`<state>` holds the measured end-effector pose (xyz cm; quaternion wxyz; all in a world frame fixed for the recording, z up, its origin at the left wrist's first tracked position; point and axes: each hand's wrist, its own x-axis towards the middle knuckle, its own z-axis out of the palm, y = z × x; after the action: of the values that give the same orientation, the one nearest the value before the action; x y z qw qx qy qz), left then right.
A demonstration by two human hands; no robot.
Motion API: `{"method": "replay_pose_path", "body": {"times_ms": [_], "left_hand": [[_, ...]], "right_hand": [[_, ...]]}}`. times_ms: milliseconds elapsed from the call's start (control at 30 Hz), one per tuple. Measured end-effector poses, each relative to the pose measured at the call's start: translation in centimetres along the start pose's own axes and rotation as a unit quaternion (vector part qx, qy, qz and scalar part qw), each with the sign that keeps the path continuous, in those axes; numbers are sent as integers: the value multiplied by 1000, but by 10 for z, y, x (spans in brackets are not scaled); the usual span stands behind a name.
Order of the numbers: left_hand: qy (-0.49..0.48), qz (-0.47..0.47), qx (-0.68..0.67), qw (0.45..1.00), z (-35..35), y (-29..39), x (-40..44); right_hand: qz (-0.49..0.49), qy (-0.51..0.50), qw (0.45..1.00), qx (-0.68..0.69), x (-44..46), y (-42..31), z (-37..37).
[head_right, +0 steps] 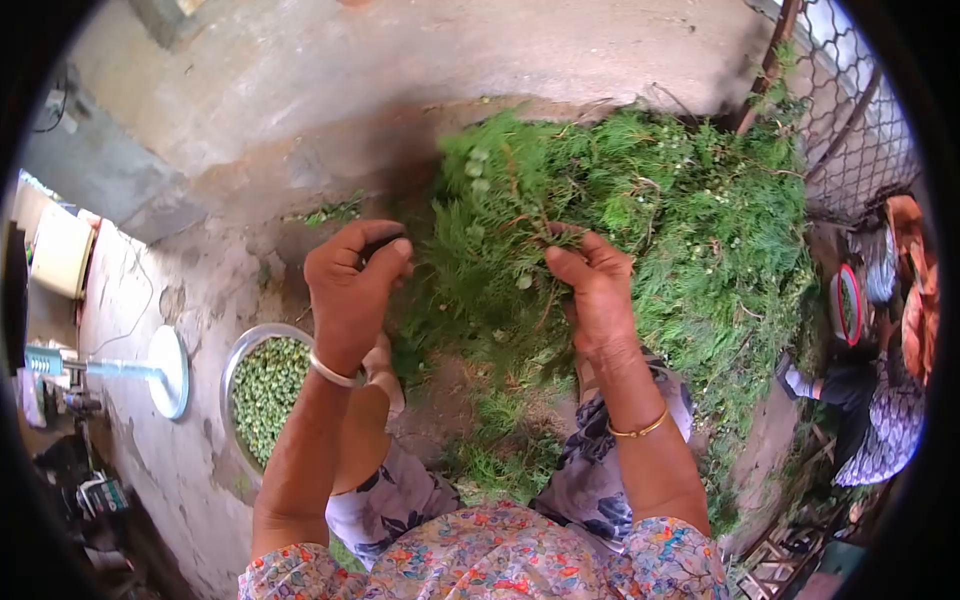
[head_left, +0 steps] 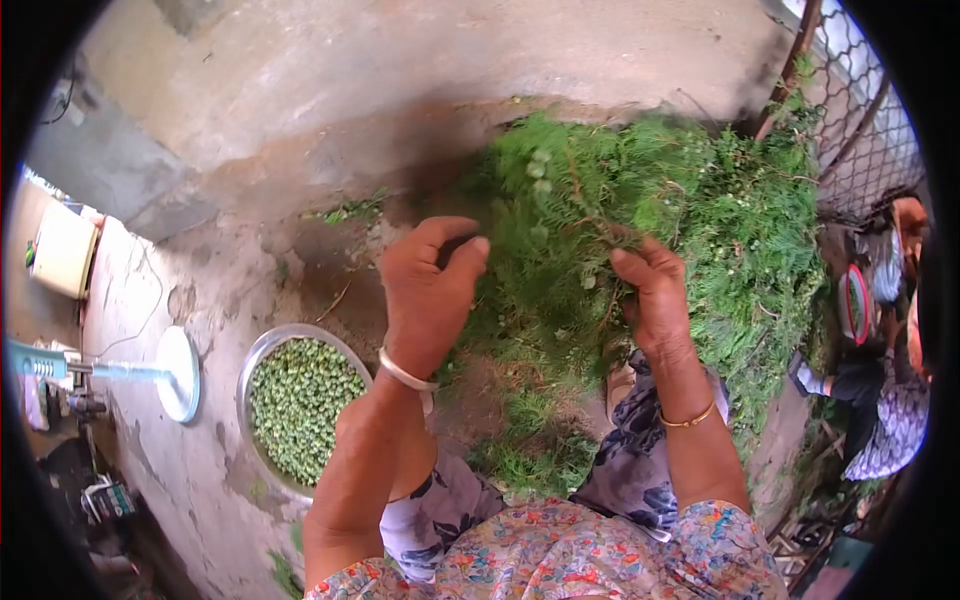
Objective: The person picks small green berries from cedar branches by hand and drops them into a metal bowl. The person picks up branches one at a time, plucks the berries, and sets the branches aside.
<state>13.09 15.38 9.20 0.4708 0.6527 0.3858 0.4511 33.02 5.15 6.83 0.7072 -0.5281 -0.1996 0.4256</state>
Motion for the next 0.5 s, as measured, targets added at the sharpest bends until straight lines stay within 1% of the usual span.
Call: {"method": "replay_pose_path", "body": {"times_ms": [33, 100, 167, 233, 267, 300, 367, 400, 467, 500], "left_hand": [[-5, 3, -4, 1000, 10, 1, 3], [-44, 53, 25, 997, 24, 3, 12], [-55, 77, 26, 995, 35, -11, 19], [-106, 8, 35, 994, 43, -21, 17], [-95, -55, -17, 994, 48, -24, 14], [-97, -60, -20, 993, 50, -28, 13], [-169, -110, 1, 979, 46, -32, 15], [-169, -110, 4, 980, 46, -37, 14], [-175, -48, 23, 983, 51, -45, 13], [-175, -48, 23, 983, 52, -47, 12]], "right_hand": [[5, -9, 1000, -22, 1, 0, -1], [1, 1, 1000, -2, 1, 2, 0], [-53, -3, 997, -56, 3, 5, -3], [-69, 7, 995, -66, 1, 3, -2], [-82, -6, 992, -97, 0, 1, -3], [-89, -21, 988, -128, -2, 1, -4], [-85, -24, 990, -115, -1, 3, -4], [-85, -29, 989, -114, -1, 3, -3], [-86, -34, 989, -115, -1, 3, -4], [-88, -38, 988, -121, -2, 3, -6]]}}
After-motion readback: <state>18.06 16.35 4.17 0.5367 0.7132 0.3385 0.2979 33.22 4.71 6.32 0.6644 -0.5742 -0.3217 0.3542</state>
